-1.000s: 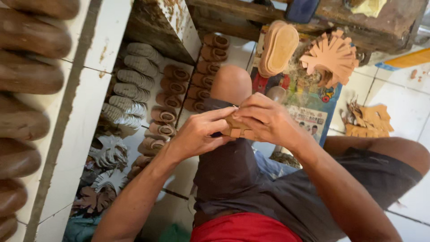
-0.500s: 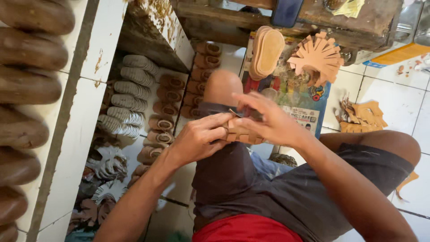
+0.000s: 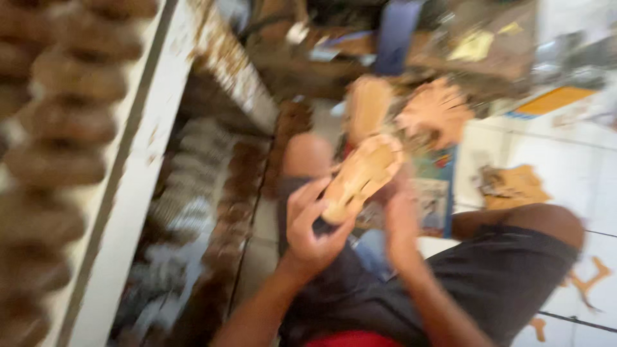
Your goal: The person is assembling shoes by hand. They wrap a pre-cut piece of material around a shoe last, securing it in place. The person repeats this process with multiple shoe lasts.
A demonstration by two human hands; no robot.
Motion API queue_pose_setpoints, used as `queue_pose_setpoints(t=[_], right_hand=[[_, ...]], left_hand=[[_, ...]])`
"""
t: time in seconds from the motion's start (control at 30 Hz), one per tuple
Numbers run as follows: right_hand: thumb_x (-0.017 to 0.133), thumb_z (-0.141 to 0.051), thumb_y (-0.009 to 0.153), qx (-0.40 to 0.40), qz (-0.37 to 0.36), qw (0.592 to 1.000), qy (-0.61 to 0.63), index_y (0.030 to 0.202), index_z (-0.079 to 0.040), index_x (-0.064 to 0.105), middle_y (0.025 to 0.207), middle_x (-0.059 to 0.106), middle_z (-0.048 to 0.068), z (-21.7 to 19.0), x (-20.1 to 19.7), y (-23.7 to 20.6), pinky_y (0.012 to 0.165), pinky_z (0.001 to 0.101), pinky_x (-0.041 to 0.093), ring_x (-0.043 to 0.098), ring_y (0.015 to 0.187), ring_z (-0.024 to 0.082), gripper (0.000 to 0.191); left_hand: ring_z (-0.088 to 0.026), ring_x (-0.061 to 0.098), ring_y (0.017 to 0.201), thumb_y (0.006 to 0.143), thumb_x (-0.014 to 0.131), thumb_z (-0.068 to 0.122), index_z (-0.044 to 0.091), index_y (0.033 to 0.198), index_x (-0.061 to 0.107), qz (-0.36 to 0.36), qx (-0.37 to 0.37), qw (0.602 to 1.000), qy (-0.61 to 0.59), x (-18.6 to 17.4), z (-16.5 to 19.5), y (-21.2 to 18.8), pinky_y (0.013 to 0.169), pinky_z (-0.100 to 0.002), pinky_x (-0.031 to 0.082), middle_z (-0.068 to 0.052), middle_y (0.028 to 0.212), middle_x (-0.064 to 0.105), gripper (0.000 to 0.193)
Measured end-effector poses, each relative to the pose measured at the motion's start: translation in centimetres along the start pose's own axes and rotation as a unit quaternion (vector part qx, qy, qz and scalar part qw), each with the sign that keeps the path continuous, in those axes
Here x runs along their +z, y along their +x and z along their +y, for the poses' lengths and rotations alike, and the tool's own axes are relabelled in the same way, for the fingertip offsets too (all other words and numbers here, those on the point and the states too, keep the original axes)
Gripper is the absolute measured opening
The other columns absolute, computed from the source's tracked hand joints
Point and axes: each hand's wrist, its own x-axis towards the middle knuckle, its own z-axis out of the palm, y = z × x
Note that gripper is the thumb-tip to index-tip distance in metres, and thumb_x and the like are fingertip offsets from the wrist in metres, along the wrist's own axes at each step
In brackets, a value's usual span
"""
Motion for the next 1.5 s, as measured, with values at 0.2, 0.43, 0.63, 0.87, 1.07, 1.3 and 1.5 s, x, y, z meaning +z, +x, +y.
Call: queue_pose_setpoints(t=[0.2, 0.43, 0.63, 0.87, 1.07, 1.3, 1.5], right_hand=[[0.047, -0.039, 0.108, 0.086, -0.023, 0.971, 0.220, 0.163, -0.002, 0.020, 0.154, 0.043, 0.014, -2.7, -1.6, -2.2, 0.118, 0.0427, 0.038, 0.046, 0.142, 0.029, 0.072], [0.046, -0.031, 0.104, 0.132, -0.035, 0.953, 0.271, 0.158, -0.006, 0.031, 0.151, 0.048, 0.010, -5.5, -3.3, -2.3, 0.116, 0.0407, 0.035, 0.047, 0.139, 0.023, 0.061], [0.049, -0.017, 0.109, 0.089, 0.001, 0.969, 0.230, 0.158, 0.003, 0.036, 0.143, 0.053, 0.014, -2.5, -4.4, -3.4, 0.108, 0.0383, 0.041, 0.052, 0.128, 0.022, 0.055], [0.052, -0.022, 0.105, 0.114, -0.083, 0.986, 0.092, 0.161, -0.005, 0.023, 0.148, 0.050, 0.011, -4.1, -7.5, -4.5, 0.111, 0.0341, 0.039, 0.049, 0.134, 0.019, 0.066], [0.040, -0.034, 0.109, 0.190, -0.041, 0.981, -0.020, 0.164, -0.007, 0.018, 0.158, 0.040, 0.008, -1.7, -8.0, -5.3, 0.117, 0.0326, 0.033, 0.039, 0.143, 0.017, 0.065], [0.038, -0.037, 0.105, 0.336, -0.063, 0.939, 0.033, 0.162, -0.012, 0.019, 0.156, 0.040, 0.007, 1.3, -8.4, -8.9, 0.114, 0.0352, 0.036, 0.042, 0.140, 0.019, 0.065], [0.028, -0.038, 0.112, 0.264, -0.110, 0.958, -0.033, 0.160, -0.010, 0.033, 0.158, 0.044, 0.010, 1.6, -7.8, -11.0, 0.122, 0.0331, 0.029, 0.039, 0.148, 0.021, 0.055]], left_hand=[[-0.034, 0.053, 0.137, 0.088, 0.077, 0.006, 0.001, 0.150, 0.038, -0.070, -0.124, 0.981, -0.129, 4.3, 4.7, 0.5, 0.115, -0.041, 0.046, -0.020, 0.149, 0.051, 0.074], [-0.019, 0.048, 0.140, 0.099, 0.060, 0.005, -0.005, 0.162, 0.025, -0.215, -0.347, 0.778, -0.478, 4.9, 2.2, 2.4, 0.115, -0.032, 0.040, -0.015, 0.158, 0.043, 0.072], [-0.020, 0.062, 0.126, 0.098, 0.061, 0.006, -0.005, 0.159, 0.041, -0.186, -0.354, 0.852, -0.337, 6.8, 3.4, -0.9, 0.108, -0.033, 0.051, -0.017, 0.140, 0.063, 0.065], [-0.019, 0.043, 0.143, 0.097, 0.066, 0.012, 0.000, 0.157, 0.029, -0.247, -0.386, 0.719, -0.523, 6.1, 1.5, -1.6, 0.119, -0.035, 0.037, -0.010, 0.152, 0.045, 0.072], [-0.021, 0.056, 0.137, 0.111, 0.048, 0.025, -0.002, 0.156, 0.037, -0.335, -0.349, 0.821, -0.304, 6.2, 1.1, -4.5, 0.115, -0.032, 0.043, -0.013, 0.146, 0.058, 0.054], [-0.017, 0.056, 0.125, 0.106, 0.054, 0.029, -0.002, 0.146, 0.046, -0.318, -0.501, 0.720, -0.360, 4.5, 1.0, -10.2, 0.106, -0.031, 0.047, -0.011, 0.136, 0.059, 0.052], [-0.016, 0.061, 0.108, 0.112, 0.045, 0.033, 0.000, 0.144, 0.055, -0.342, -0.535, 0.702, -0.322, 2.4, 3.6, -11.3, 0.096, -0.029, 0.050, -0.011, 0.118, 0.066, 0.047]])
